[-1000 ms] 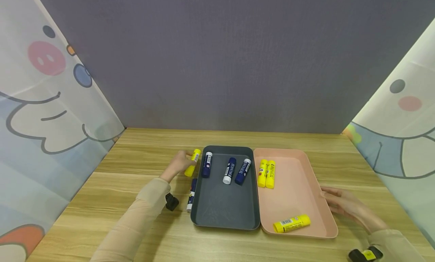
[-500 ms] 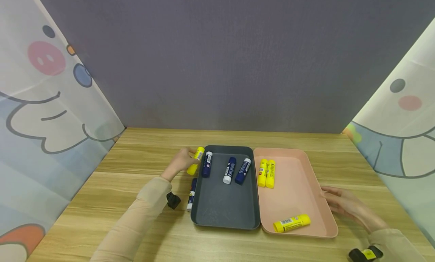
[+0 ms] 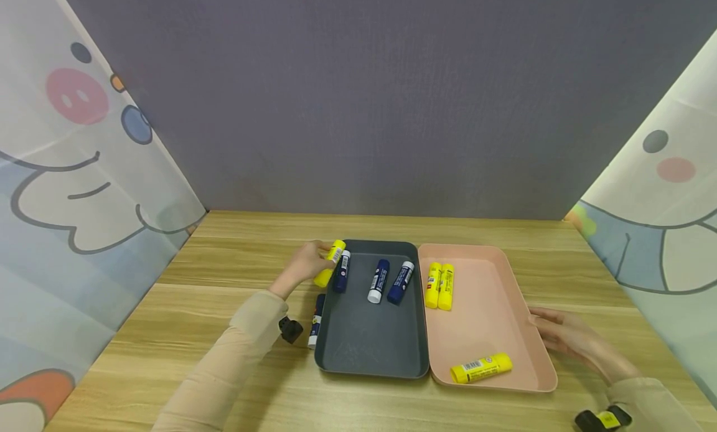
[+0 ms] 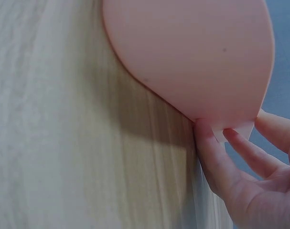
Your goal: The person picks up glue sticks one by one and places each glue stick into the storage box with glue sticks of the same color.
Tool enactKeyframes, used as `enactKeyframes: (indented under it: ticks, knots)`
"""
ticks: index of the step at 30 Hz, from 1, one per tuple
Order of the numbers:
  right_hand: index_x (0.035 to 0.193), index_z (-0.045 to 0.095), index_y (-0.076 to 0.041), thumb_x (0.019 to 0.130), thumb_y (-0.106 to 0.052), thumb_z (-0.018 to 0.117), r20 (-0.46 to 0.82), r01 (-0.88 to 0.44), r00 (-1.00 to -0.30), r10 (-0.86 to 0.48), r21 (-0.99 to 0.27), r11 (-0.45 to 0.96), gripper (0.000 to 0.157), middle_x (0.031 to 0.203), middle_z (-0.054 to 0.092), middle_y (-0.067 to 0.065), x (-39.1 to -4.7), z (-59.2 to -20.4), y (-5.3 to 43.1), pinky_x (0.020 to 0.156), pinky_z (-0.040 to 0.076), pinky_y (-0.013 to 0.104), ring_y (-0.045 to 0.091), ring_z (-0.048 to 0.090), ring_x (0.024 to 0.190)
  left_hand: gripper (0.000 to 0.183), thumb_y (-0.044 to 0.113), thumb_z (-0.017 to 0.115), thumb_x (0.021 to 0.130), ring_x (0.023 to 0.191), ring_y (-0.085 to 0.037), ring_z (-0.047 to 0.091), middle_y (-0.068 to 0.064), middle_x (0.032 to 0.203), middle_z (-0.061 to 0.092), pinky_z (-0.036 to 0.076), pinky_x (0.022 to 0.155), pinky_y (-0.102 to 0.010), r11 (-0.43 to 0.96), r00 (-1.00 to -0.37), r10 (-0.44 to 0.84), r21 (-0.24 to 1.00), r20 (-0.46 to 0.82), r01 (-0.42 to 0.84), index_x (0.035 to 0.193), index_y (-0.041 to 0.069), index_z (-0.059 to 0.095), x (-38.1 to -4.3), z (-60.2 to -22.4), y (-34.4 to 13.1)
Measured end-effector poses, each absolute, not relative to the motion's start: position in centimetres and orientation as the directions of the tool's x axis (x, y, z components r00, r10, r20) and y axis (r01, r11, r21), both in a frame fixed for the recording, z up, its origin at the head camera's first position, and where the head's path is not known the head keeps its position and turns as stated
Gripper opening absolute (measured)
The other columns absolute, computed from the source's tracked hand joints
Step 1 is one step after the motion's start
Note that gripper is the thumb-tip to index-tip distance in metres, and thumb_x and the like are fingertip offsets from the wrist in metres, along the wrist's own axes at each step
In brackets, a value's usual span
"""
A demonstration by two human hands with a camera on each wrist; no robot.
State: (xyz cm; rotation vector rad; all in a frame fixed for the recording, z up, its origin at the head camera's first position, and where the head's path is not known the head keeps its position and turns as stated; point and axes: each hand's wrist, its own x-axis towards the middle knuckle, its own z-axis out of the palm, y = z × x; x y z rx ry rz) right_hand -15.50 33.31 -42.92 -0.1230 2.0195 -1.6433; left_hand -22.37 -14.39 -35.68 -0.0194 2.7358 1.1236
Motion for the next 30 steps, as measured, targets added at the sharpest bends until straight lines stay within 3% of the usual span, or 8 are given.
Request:
enactKeyframes:
  ticks: [7,17,30]
  knots:
    - [0.13,0.01,0.021,0.092,-0.021,0.046,-0.354,0.254,-0.864,-0.357,-0.92,0.299,0.067,0.12,0.05,0.016,-15.4,-43.0,33.3,0.082,0.047,0.03,0.0,0.057,0.09,0.046,0.01,0.064,0.076,0.074,-0.022,0.061,-0.022,0.101,0.059,0.051,0.055,-0.026,0.714,-0.984,0.066,0.697,-0.167,-0.07,0.118,-0.003,0.05,-22.2,-35.3,-13.4]
    - [0.13,0.013,0.019,0.092,-0.021,0.046,-0.352,0.264,-0.862,-0.364,-0.926,0.269,0.065,0.117,0.053,0.008,-15.5,-43.1,33.3,0.081,0.048,0.029,0.001,0.057,0.09,0.045,0.009,0.065,0.077,0.066,-0.018,0.058,-0.018,0.095,0.059,0.048,0.052,-0.024,0.721,-0.982,0.109,0.692,-0.152,-0.027,0.118,-0.003,0.051,-22.2,-34.9,-11.4]
    - [0.13,0.014,0.019,0.092,-0.021,0.047,-0.355,0.271,-0.864,-0.358,-0.926,0.263,0.064,0.116,0.054,0.006,-15.5,-43.1,33.4,0.081,0.048,0.029,0.001,0.058,0.09,0.044,0.01,0.064,0.077,0.072,-0.019,0.059,-0.018,0.101,0.059,0.049,0.055,-0.024,0.719,-0.97,0.202,0.693,-0.135,0.053,0.118,-0.002,0.052,-22.0,-34.7,-8.6]
